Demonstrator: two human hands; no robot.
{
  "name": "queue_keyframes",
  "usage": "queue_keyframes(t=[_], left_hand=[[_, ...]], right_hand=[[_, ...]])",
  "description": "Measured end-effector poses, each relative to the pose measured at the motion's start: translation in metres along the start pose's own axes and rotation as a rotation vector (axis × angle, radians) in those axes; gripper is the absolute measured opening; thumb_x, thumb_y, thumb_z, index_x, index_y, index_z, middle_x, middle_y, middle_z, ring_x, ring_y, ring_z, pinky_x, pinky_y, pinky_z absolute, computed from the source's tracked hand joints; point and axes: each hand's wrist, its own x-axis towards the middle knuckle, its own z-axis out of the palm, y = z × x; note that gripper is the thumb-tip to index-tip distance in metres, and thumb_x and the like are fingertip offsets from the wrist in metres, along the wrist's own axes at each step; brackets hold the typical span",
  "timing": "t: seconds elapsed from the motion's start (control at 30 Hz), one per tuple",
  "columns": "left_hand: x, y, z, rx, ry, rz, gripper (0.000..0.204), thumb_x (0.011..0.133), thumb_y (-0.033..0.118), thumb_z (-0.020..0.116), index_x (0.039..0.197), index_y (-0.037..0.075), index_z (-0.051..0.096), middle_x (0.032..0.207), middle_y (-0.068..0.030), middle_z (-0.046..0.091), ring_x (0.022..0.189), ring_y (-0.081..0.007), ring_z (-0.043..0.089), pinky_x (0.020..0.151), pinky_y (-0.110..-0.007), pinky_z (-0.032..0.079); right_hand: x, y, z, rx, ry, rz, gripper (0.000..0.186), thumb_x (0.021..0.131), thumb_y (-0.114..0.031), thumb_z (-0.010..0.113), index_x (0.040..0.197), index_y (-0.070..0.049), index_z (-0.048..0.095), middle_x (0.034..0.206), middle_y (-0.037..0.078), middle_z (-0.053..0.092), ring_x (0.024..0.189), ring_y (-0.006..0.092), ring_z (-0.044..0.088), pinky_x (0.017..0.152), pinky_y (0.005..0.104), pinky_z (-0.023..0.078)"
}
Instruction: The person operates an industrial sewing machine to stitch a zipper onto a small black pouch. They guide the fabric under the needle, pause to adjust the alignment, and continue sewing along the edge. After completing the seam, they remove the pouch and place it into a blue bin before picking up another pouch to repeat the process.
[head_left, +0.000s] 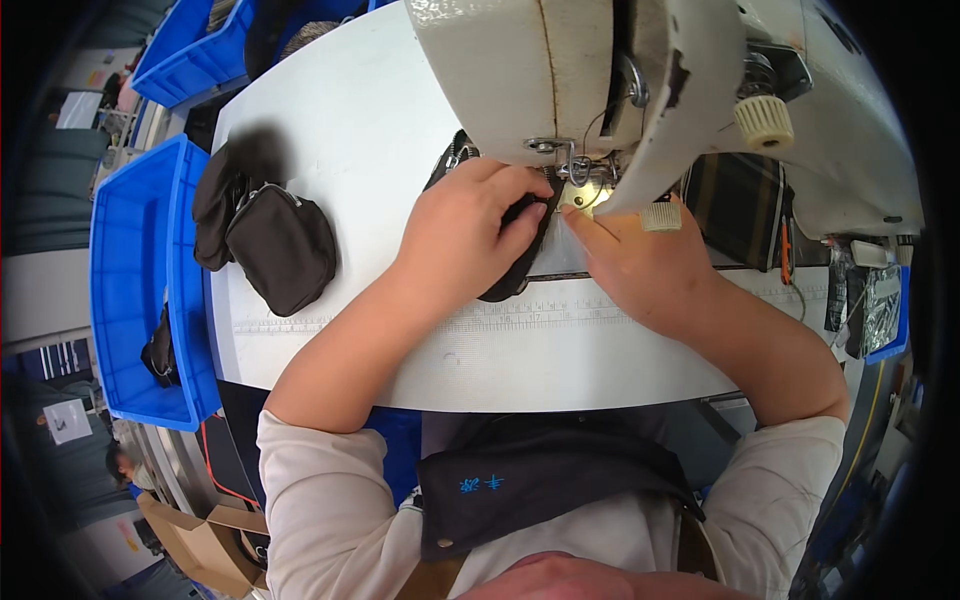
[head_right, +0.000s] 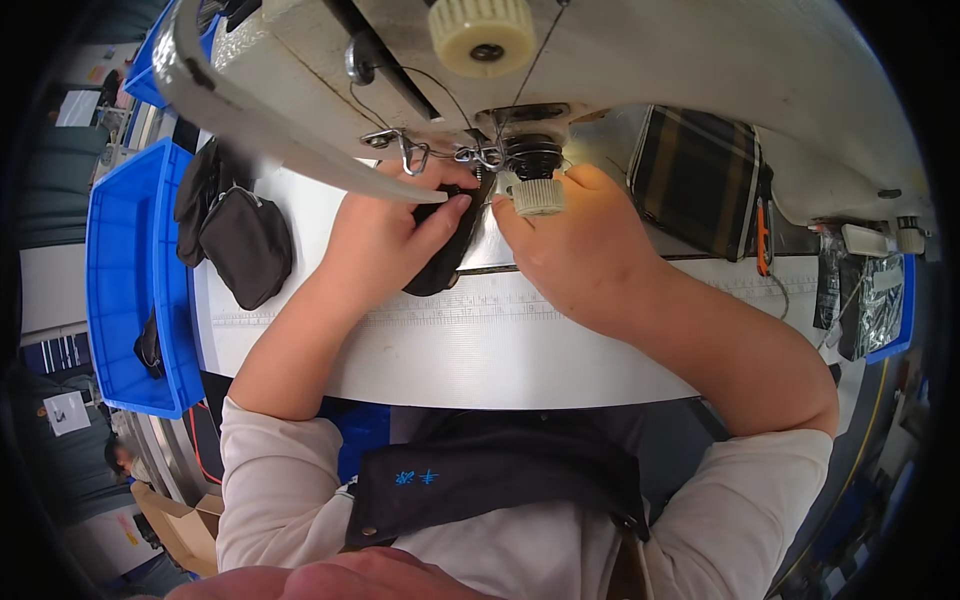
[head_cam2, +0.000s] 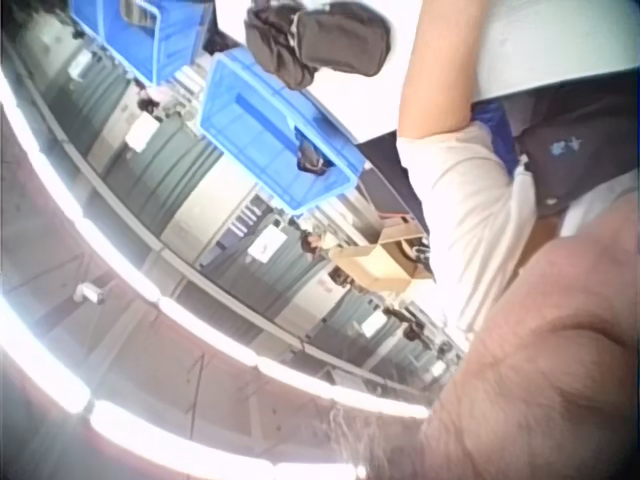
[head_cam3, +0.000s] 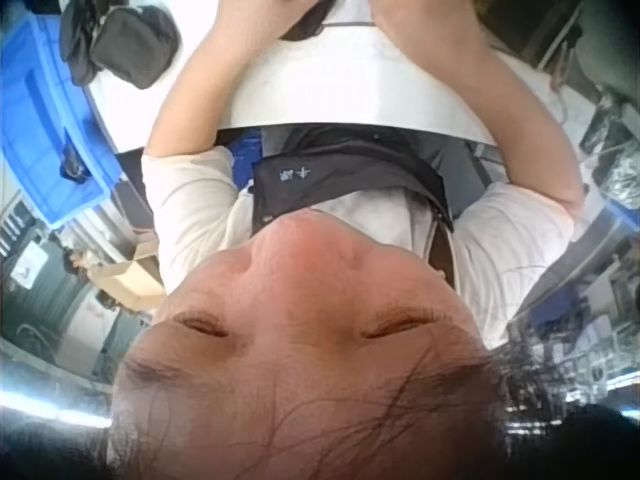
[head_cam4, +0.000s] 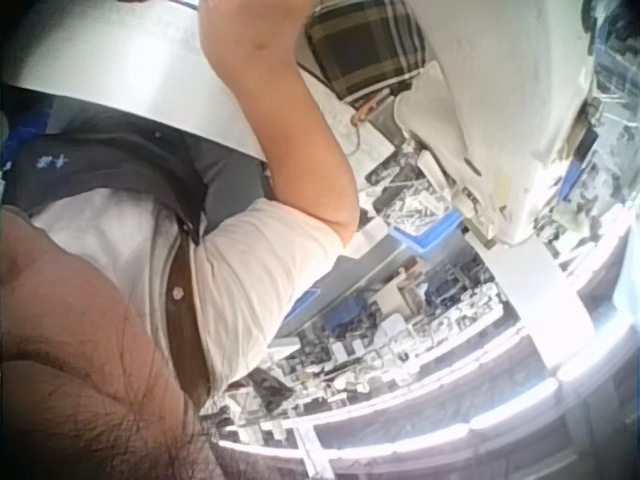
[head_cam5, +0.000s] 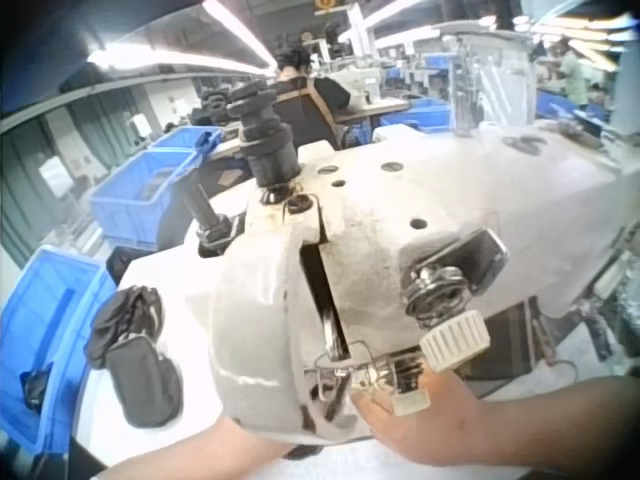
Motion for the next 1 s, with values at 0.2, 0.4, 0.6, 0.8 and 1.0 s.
queue_keyframes(t=[0.2,0.4,0.6,0.8,1.0], left_hand=[[0.006,-0.002,-0.008,-0.106,-0.112,-0.101,0.013,0.091,0.012,0.074,0.104,0.01,0.074,0.101,-0.011,0.073,0.096,-0.0341,0.07,0.081,-0.042,0.056],[0.001,-0.002,0.0,0.012,-0.038,0.055,0.017,0.09,0.008,0.073,0.107,0.009,0.077,0.106,-0.0098,0.074,0.097,-0.0322,0.071,0.083,-0.04,0.058],[-0.001,0.0,0.001,0.263,-0.005,0.153,0.029,0.08,0.004,0.074,0.109,0.01,0.078,0.11,-0.0054,0.073,0.1,-0.0276,0.071,0.082,-0.038,0.06],[-0.001,-0.006,0.002,0.22,-0.006,0.12,0.034,0.08,0.001,0.071,0.111,0.013,0.078,0.111,-0.005,0.072,0.099,-0.0279,0.071,0.08,-0.039,0.061],[0.0,-0.004,0.001,0.225,-0.01,0.128,0.033,0.08,0.0,0.071,0.109,0.013,0.079,0.11,-0.0049,0.072,0.099,-0.0284,0.072,0.08,-0.039,0.061]], right_hand=[[-0.002,-0.008,-0.006,0.036,-0.046,-0.118,0.029,0.076,-0.014,0.073,0.104,-0.006,0.071,0.075,0.001,0.054,0.066,0.0173,0.06,0.067,0.0368,0.045],[-0.002,-0.014,-0.002,0.052,0.009,-0.16,0.033,0.076,-0.016,0.071,0.107,-0.006,0.073,0.077,0.0,0.052,0.07,0.0158,0.058,0.062,0.032,0.043],[0.0,-0.015,-0.006,0.083,-0.042,-0.159,0.041,0.078,-0.015,0.069,0.118,-0.009,0.075,0.08,0.0,0.052,0.073,0.0173,0.058,0.068,0.0318,0.048],[0.0,-0.015,-0.006,0.113,-0.069,-0.138,0.045,0.082,-0.015,0.068,0.126,-0.012,0.074,0.082,-0.001,0.051,0.075,0.0174,0.058,0.071,0.0324,0.048],[0.0,-0.018,-0.001,0.131,-0.08,-0.127,0.04,0.084,-0.014,0.069,0.123,-0.009,0.075,0.083,0.0,0.053,0.078,0.0177,0.059,0.069,0.033,0.047]])
